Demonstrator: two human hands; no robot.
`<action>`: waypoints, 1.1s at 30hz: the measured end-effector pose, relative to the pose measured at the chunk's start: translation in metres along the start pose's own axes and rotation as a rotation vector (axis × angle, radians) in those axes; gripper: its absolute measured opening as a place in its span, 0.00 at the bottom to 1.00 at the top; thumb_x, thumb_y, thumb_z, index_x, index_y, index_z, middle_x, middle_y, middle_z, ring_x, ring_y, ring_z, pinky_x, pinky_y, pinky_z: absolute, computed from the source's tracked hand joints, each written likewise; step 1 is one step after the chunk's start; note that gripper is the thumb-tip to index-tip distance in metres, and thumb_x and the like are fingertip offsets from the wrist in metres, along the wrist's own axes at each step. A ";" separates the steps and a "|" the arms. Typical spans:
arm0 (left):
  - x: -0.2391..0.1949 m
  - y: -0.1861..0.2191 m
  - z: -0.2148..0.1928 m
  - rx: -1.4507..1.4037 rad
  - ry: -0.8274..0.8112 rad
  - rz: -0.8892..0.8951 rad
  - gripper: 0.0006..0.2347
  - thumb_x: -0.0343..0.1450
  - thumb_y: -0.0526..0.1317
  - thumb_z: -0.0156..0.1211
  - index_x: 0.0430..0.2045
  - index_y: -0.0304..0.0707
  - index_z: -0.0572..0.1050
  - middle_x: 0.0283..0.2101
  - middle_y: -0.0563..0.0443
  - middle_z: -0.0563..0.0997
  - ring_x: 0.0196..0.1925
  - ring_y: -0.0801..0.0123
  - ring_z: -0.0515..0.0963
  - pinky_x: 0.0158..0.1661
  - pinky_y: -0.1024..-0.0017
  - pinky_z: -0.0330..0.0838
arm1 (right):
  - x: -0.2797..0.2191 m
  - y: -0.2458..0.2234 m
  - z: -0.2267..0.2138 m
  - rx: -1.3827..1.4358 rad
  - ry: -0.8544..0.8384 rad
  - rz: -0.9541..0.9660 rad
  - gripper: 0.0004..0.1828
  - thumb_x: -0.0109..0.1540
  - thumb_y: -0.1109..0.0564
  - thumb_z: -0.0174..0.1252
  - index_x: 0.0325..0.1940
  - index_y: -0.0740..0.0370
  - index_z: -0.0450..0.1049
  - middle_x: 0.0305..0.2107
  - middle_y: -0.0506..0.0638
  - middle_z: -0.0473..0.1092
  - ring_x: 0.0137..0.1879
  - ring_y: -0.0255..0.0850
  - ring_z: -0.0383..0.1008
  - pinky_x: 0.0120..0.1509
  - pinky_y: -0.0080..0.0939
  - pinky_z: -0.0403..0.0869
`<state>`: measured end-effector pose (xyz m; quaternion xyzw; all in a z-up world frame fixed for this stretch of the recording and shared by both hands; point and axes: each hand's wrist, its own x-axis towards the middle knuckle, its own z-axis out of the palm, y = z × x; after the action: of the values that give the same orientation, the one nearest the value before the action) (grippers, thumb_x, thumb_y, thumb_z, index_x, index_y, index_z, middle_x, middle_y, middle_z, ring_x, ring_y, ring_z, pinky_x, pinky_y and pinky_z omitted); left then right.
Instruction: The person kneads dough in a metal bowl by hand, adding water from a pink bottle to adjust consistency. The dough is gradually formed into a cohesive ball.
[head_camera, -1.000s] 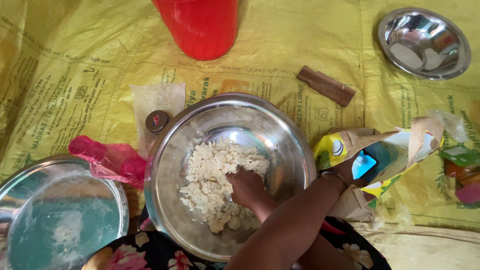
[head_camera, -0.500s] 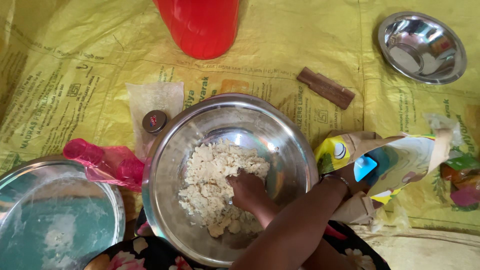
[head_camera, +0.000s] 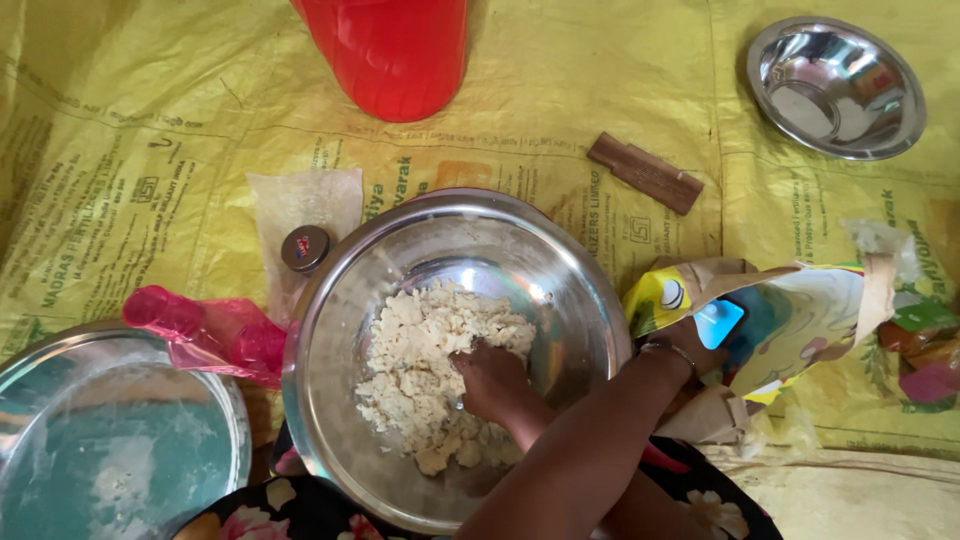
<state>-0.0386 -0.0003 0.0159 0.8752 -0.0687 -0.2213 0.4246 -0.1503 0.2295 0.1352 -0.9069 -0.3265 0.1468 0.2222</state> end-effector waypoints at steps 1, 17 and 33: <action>-0.004 0.001 -0.004 0.000 0.011 -0.008 0.33 0.57 0.58 0.70 0.51 0.33 0.78 0.54 0.32 0.80 0.56 0.45 0.80 0.55 0.55 0.74 | 0.000 0.000 0.000 -0.008 0.009 -0.009 0.30 0.47 0.64 0.65 0.56 0.56 0.78 0.41 0.62 0.74 0.49 0.58 0.76 0.49 0.57 0.77; -0.049 0.028 -0.051 0.034 -0.033 0.174 0.28 0.59 0.56 0.66 0.51 0.43 0.80 0.55 0.36 0.82 0.57 0.48 0.81 0.58 0.57 0.74 | -0.001 -0.002 -0.002 -0.018 -0.055 0.018 0.30 0.50 0.63 0.64 0.57 0.55 0.77 0.41 0.60 0.76 0.47 0.55 0.77 0.48 0.55 0.77; -0.035 0.028 -0.040 -0.041 0.047 0.142 0.36 0.64 0.55 0.62 0.68 0.44 0.62 0.58 0.32 0.79 0.59 0.44 0.78 0.59 0.54 0.72 | -0.004 0.007 0.005 -0.014 0.087 -0.085 0.29 0.46 0.64 0.64 0.54 0.58 0.77 0.40 0.62 0.75 0.47 0.57 0.77 0.48 0.56 0.77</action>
<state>-0.0507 0.0216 0.0705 0.8643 -0.1159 -0.1714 0.4584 -0.1519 0.2234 0.1276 -0.8994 -0.3555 0.0953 0.2359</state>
